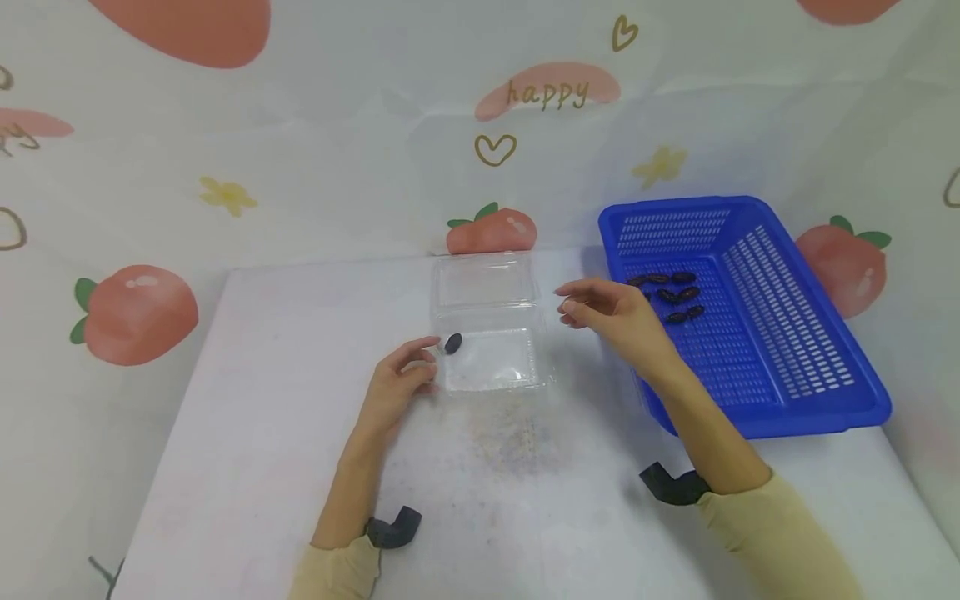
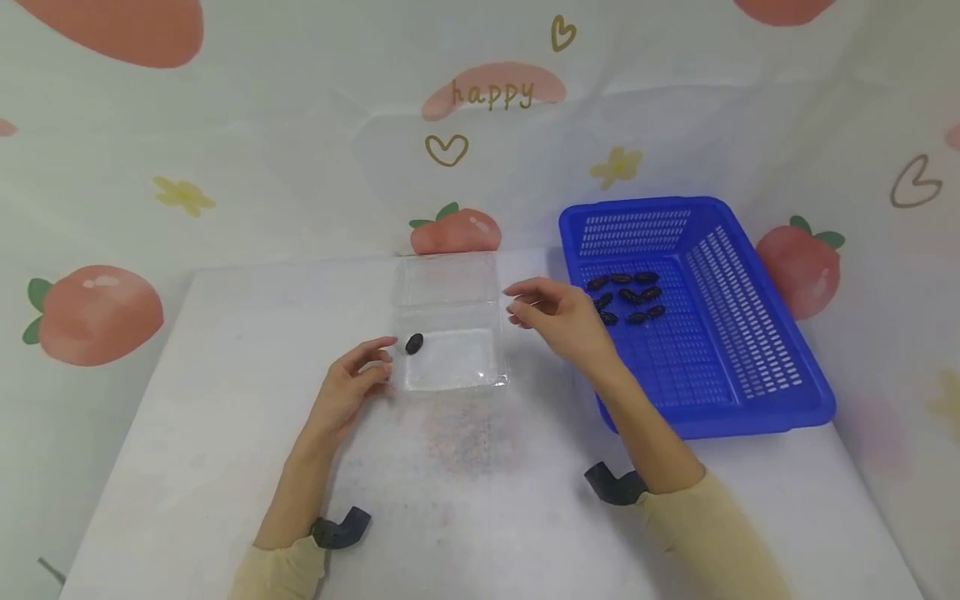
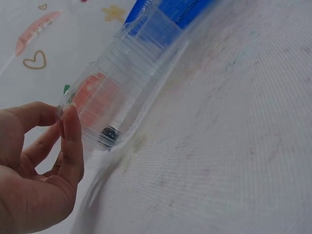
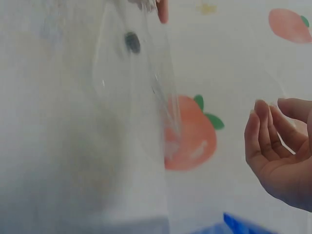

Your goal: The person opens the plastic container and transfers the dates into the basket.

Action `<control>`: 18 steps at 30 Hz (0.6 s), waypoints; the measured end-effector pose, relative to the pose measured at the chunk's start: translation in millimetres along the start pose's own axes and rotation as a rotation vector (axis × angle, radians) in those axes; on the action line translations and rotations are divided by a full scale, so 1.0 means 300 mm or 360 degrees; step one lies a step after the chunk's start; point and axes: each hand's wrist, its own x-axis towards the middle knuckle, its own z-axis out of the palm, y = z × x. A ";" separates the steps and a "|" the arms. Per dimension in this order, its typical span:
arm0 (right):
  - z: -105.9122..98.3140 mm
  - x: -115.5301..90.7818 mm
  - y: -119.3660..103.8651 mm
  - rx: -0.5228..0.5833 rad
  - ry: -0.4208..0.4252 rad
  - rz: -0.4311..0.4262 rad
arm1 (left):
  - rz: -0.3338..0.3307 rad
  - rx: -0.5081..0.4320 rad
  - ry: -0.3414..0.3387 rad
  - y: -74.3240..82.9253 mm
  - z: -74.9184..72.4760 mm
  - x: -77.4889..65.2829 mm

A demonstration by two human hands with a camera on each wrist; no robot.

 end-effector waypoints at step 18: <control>0.256 0.100 0.035 0.0171 -0.0160 0.0002 | -0.0033 0.0040 0.0041 0.001 0.003 -0.003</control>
